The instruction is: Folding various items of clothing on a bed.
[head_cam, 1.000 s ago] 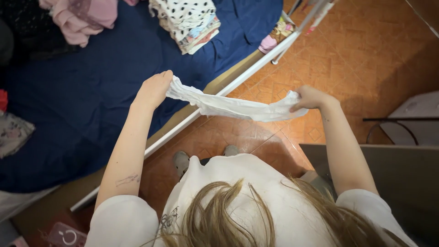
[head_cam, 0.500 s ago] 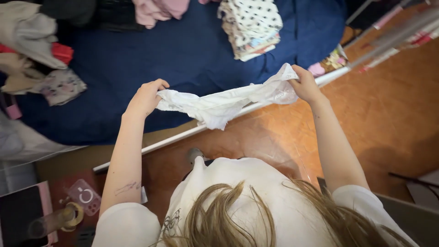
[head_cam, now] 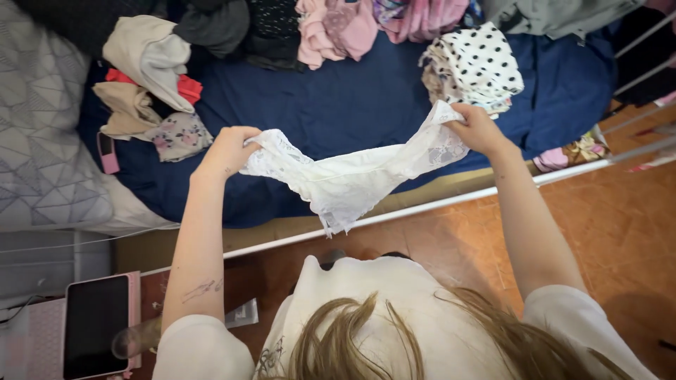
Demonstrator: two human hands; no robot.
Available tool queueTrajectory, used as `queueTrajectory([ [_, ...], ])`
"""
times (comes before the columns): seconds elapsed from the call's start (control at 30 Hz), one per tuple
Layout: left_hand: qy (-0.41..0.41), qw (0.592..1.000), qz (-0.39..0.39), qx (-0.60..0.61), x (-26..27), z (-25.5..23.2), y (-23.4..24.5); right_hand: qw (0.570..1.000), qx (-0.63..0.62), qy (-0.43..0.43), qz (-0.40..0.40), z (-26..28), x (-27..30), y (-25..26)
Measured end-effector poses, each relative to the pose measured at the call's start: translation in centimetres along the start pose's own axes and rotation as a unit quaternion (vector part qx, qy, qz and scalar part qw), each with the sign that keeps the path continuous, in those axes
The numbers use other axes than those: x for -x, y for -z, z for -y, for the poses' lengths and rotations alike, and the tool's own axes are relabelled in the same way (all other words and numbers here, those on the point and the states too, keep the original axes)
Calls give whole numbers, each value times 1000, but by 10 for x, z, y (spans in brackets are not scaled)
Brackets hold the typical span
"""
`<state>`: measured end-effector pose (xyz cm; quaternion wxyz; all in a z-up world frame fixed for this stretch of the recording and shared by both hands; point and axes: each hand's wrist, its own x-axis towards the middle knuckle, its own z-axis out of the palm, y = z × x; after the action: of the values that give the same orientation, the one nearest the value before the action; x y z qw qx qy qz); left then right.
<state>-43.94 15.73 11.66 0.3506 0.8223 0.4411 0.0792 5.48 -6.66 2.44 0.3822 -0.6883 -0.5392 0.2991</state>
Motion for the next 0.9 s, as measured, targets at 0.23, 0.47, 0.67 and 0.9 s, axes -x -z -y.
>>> queueTrajectory([
  [0.23, 2, 999, -18, -33, -48, 32, 58, 1000, -17, 20, 16, 36, -58, 0],
  [0.47, -90, 988, -38, -123, -128, 74, 68, 997, -31, -21, 67, 30, -140, -9],
  [0.67, -28, 986, -55, -153, -230, 123, 51, 990, -25, 51, 126, -53, -262, -29],
  [0.9, -36, 970, -159, -178, -344, 188, 12, 985, 62, 110, 118, -93, -404, -71],
])
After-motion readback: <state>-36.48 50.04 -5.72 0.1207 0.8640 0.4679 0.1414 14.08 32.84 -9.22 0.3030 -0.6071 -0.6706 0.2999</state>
